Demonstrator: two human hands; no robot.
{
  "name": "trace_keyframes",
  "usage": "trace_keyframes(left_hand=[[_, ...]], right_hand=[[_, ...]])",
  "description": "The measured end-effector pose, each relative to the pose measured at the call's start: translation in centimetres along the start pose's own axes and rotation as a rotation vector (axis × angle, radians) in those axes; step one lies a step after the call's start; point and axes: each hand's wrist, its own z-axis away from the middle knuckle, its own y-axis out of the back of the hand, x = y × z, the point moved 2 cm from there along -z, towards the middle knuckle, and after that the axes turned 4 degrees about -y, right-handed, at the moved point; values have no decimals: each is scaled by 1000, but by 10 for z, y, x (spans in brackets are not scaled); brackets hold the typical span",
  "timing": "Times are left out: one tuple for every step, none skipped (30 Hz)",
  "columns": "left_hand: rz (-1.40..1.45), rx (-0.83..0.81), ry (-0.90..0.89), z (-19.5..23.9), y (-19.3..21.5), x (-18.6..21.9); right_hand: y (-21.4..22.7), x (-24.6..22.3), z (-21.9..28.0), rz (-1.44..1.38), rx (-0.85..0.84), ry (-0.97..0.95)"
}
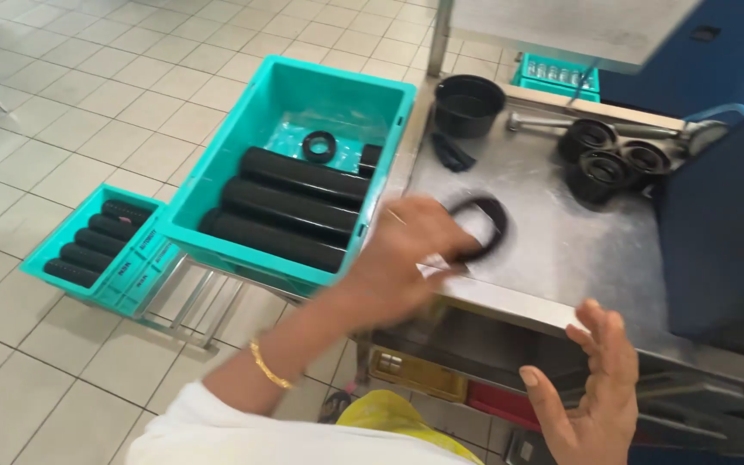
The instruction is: Operator runs a CNC machine, cleans metal parts using an air nozzle and cloth, and checks them against a measuring device.
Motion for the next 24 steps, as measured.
trace_keyframes(left_hand=[[2,-3,1,0,16,-33],[-139,-19,65,1,32,-68],[-271,-38,130,4,46,-102],[-261,-44,133,10,56,-134],[-391,-62,184,13,64,-168],[-521,-80,234,15,71,-202],[-506,-84,226,23,72,-231],[-557,-160,260,31,71,-261],[-608,-236,288,36,69,-293],[-594,-239,275,39,69,-311],[-653,-391,304,42,64,-331],[-712,-544,329,46,58,-351],[-692,-558,314,52,55,-365],[-671,-612,301,58,50,-379],[-650,-670,287,63,45,-391],[-631,-685,269,68,43,-401],[-644,-742,253,70,40,-410],[-658,-797,235,72,37,-418],[-640,-812,207,77,37,-426],[-623,-807,240,81,37,-433],[-601,-802,261,80,33,-439],[-578,-818,221,82,39,-438],[-564,-835,224,77,37,-438],[-551,-853,227,72,33,-437]], right_hand=[[-11,-6,-4,0,1,-4],[-22,-12,-8,56,-28,-33],[-32,-19,-9,118,-58,-70],[-42,-26,-10,124,-58,-81],[-53,-33,-12,198,-101,-36],[-64,-41,-15,273,-146,8],[-72,-44,-14,285,-138,0],[-82,-47,-13,274,-175,-33],[-92,-49,-13,263,-208,-66],[-100,-50,-13,276,-196,-73],[-108,-50,-12,280,-208,-145],[-115,-48,-11,283,-219,-217],[-122,-49,-9,296,-207,-238],[-129,-50,-8,325,-207,-224],[-136,-51,-5,353,-207,-213],[-142,-53,-5,366,-195,-236],[-148,-55,-4,325,-201,-267],[-153,-58,-4,283,-205,-297],[-158,-60,-5,296,-182,-320],[-161,-64,-5,318,-183,-318],[-163,-68,-4,347,-174,-321],[-166,-70,-5,368,-141,-349],[-166,-74,-5,389,-140,-337],[-163,-77,-5,412,-141,-326]])
